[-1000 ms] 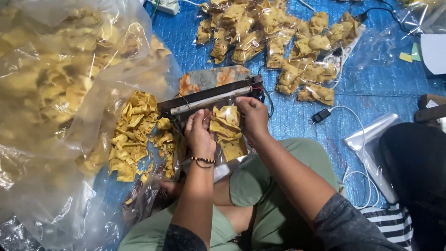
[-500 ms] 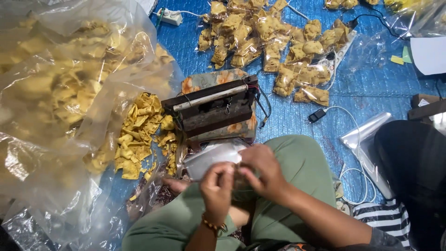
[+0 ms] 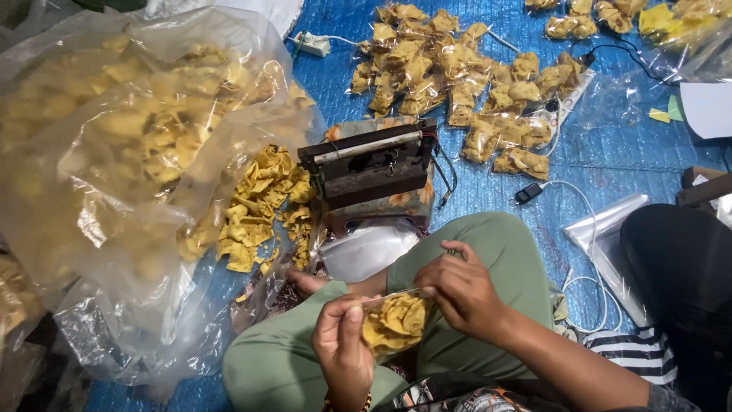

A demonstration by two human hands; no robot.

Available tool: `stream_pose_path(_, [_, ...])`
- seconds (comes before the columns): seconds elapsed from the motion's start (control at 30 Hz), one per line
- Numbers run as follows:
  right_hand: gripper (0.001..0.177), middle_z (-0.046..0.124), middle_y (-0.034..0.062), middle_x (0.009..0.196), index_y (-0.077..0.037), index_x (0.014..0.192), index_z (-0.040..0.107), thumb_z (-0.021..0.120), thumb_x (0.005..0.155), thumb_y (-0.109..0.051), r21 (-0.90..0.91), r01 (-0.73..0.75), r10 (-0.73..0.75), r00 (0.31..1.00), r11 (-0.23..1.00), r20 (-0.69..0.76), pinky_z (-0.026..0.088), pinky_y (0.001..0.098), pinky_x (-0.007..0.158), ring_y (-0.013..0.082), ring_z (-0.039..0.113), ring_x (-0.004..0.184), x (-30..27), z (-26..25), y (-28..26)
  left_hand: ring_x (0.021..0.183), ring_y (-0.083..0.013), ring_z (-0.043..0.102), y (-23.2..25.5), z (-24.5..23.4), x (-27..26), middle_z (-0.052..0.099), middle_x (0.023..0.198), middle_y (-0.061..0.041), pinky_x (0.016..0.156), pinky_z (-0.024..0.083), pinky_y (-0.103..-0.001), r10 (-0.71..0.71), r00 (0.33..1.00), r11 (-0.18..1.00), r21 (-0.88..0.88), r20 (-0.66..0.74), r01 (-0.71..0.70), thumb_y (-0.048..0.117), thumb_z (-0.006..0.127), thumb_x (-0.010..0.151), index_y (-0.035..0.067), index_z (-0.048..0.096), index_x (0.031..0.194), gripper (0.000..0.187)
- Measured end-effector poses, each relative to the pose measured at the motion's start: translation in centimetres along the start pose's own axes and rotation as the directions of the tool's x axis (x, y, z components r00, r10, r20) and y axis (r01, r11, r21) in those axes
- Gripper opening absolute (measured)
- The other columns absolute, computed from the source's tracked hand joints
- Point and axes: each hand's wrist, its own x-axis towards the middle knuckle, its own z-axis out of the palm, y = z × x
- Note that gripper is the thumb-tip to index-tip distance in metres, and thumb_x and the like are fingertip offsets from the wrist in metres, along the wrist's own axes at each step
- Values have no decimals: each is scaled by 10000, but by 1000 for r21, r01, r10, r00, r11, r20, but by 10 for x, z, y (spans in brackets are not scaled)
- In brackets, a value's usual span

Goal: Manually filling small plastic bags with fried snacks and sealing them using a heat sealer

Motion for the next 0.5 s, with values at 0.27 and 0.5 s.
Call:
stream_pose_path(0.27, [187,654,165,1071,-45,1118,503,420,1130,-212,362,-306,405,883,880,-239,605,370,884,233,669,905,11,-88,58,809,-239,709,56,-73,-11,703,939,-162,711,658,-363,238,921,968,2,-309,-250,95,560,980,5,620,1022,116])
stream_pose_path(0.5, [276,568,67,1325,-126,1353,513,552,1081,-145,488,-188,396,843,852,-365,592,253,957,132,611,1029,61,-143,10,868,-190,663,62,-76,-25,669,964,-125,820,576,-305,353,844,926,20,-405,-378,158,533,1023,43,597,997,134])
